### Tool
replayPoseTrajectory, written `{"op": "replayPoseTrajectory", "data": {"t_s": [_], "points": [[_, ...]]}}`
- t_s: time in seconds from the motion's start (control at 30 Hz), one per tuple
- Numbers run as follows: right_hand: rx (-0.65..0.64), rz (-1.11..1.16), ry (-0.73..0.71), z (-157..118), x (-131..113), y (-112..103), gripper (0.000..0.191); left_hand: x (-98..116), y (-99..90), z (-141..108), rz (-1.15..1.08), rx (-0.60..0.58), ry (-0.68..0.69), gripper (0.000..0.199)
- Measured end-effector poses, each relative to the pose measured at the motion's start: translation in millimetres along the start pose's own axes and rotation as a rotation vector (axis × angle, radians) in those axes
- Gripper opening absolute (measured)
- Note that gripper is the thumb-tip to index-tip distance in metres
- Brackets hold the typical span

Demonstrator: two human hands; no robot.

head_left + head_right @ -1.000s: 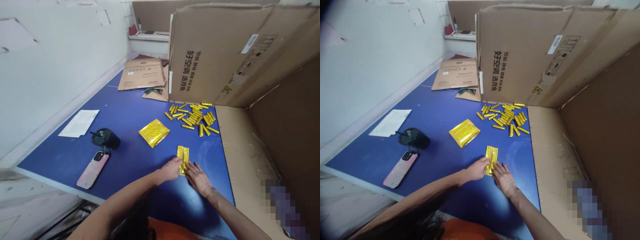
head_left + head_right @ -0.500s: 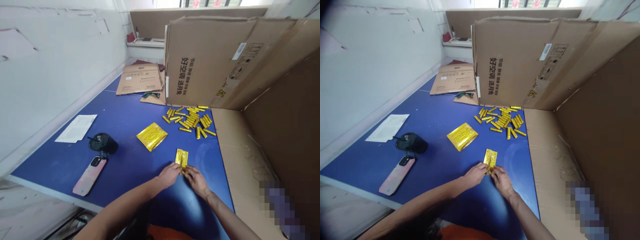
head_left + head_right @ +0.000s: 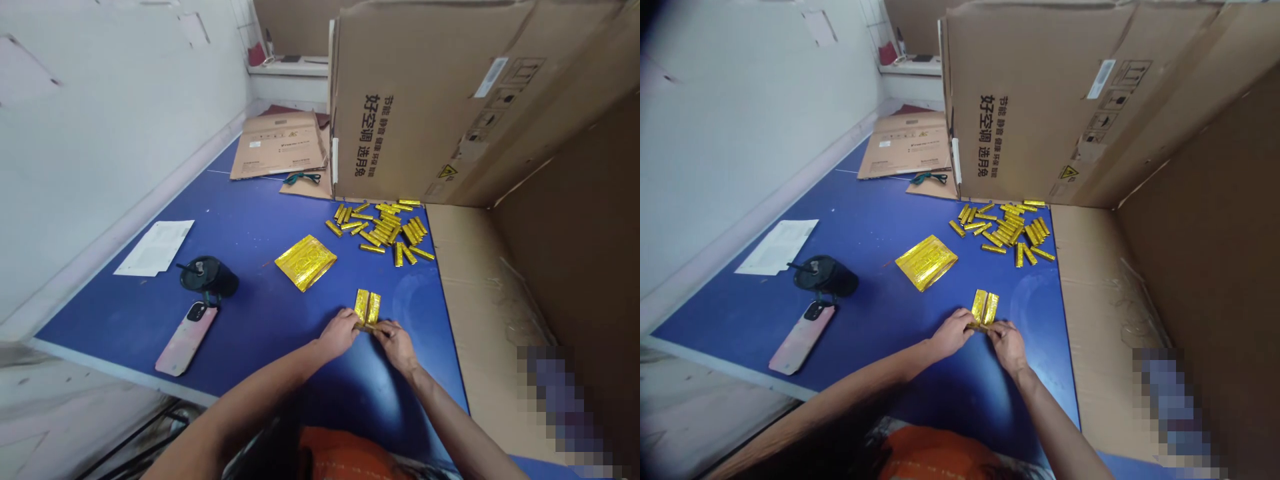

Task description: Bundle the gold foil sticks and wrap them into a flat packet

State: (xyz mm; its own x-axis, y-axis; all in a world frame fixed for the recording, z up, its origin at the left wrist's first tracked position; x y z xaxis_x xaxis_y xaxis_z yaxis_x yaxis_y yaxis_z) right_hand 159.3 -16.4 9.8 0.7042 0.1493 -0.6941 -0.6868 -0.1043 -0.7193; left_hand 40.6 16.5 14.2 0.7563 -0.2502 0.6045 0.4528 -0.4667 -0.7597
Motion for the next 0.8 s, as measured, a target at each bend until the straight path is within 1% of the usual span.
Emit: {"op": "replayPoseTrajectory", "data": {"t_s": [0.1, 0.2, 0.33, 0.43, 0.53, 0.63, 0.8], "points": [[0.021, 0.03, 0.099, 0.9, 12.0, 2.9, 0.025, -6.8, -0.4, 1.5, 0.008, 0.0, -0.055, 0.011], [0.037, 0.066, 0.195, 0.1, 22.3, 6.6, 0.024, -12.6, 0.9, 5.3, 0.016, -0.006, -0.111, 0.012], [0.05, 0.105, 0.288, -1.6, 28.6, 8.5, 0.022, -17.5, 1.7, 10.3, 0.004, -0.009, -0.189, 0.011], [0.064, 0.127, 0.325, -2.0, 28.4, 7.5, 0.02, -17.5, 0.5, 11.2, -0.026, 0.004, -0.229, 0.011], [0.076, 0.136, 0.349, -2.2, 26.7, 5.4, 0.019, -14.5, 0.7, 10.3, -0.063, 0.009, -0.24, 0.012], [0.087, 0.138, 0.366, -2.8, 24.5, 3.4, 0.018, -14.0, 3.3, 10.6, -0.086, -0.009, -0.26, 0.013], [0.114, 0.115, 0.396, -6.9, 23.1, 2.6, 0.018, -19.8, 6.2, 14.0, -0.081, -0.037, -0.318, 0.012]]}}
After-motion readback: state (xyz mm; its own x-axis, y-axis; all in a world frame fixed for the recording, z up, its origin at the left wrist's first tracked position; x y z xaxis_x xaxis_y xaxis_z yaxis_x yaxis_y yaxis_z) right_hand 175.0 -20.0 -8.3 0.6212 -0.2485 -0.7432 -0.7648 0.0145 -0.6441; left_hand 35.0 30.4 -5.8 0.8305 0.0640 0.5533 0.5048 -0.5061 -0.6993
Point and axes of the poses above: each hand's wrist, its own z-axis towards the middle knuckle, its own y-axis out of the palm, x = y × z, the point moved 8 cm from there along z, towards the middle knuckle, and after that the axes turned 13 degrees about -y, right-handed, at the moved point
